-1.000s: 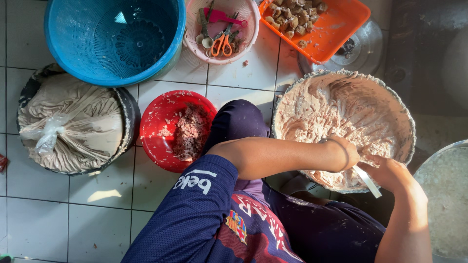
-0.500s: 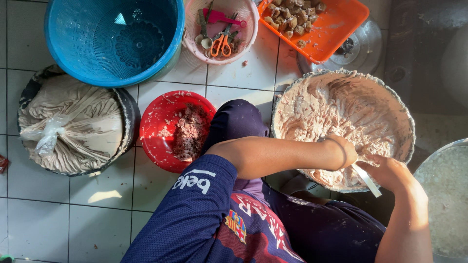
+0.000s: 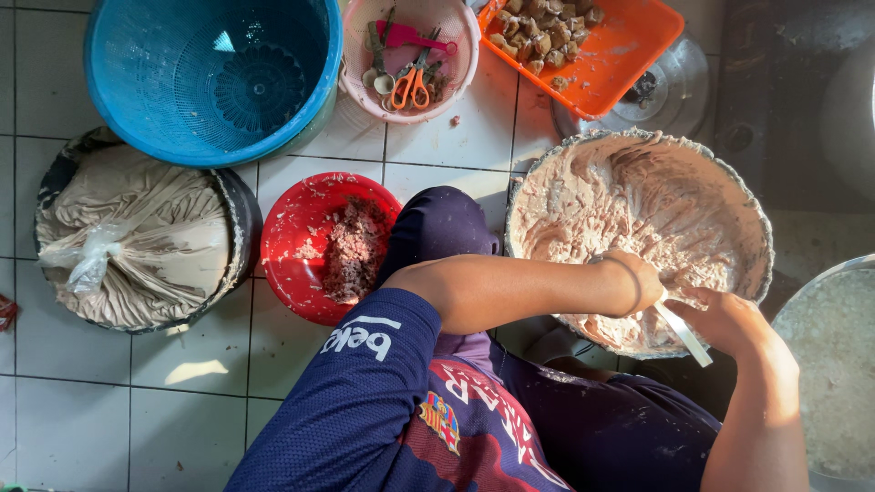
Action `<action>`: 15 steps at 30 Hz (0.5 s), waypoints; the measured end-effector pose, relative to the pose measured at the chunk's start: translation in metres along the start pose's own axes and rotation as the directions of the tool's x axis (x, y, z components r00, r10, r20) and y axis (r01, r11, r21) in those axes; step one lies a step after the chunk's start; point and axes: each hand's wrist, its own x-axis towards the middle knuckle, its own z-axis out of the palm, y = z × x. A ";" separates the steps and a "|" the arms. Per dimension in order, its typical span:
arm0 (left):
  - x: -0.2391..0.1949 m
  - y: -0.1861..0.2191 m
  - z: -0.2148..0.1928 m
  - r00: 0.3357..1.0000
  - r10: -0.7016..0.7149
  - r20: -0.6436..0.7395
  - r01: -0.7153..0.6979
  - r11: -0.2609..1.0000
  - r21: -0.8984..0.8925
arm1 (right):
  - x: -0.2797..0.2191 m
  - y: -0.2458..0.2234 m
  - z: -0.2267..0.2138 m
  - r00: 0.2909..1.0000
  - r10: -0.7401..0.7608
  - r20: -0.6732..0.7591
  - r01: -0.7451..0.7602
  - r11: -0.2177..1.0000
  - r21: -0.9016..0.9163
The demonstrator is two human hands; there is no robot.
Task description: The person scoops a thick pinkish paste from a large bowl into a red bowl, then uses scissors to cut small pieces of the paste from the large bowl. The person also uses a slotted spoon to stir boiling liquid in a pot containing round food items.
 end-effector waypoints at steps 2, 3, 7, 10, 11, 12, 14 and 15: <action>0.000 -0.001 -0.001 1.000 -0.002 0.002 0.002 1.000 -0.001 | 0.002 0.002 0.001 1.000 0.001 -0.008 -0.001 1.000 0.001; 0.000 -0.001 0.000 1.000 -0.001 0.002 0.001 1.000 -0.004 | 0.003 0.003 0.002 1.000 0.000 -0.011 0.000 1.000 0.007; -0.001 -0.003 0.001 1.000 0.004 0.005 -0.004 1.000 -0.020 | 0.006 0.007 0.005 1.000 -0.011 -0.019 0.011 1.000 0.007; -0.002 -0.004 0.002 1.000 0.000 0.006 0.000 0.999 -0.034 | 0.009 0.008 0.007 1.000 -0.008 -0.017 0.008 1.000 -0.014; -0.003 -0.004 0.002 1.000 -0.002 0.007 0.003 0.999 -0.040 | 0.009 0.009 0.007 1.000 -0.003 -0.015 0.003 1.000 -0.021; -0.003 -0.004 0.002 1.000 0.002 -0.004 -0.002 0.999 -0.035 | 0.009 0.009 0.007 1.000 -0.008 -0.019 0.008 1.000 -0.015; -0.005 -0.005 0.001 1.000 0.010 -0.024 -0.010 1.000 -0.025 | 0.008 0.009 0.007 0.999 -0.018 -0.026 0.018 1.000 -0.001; -0.006 -0.005 -0.001 1.000 0.013 -0.022 -0.014 1.000 -0.025 | 0.008 0.009 0.007 1.000 -0.015 -0.026 0.015 1.000 0.001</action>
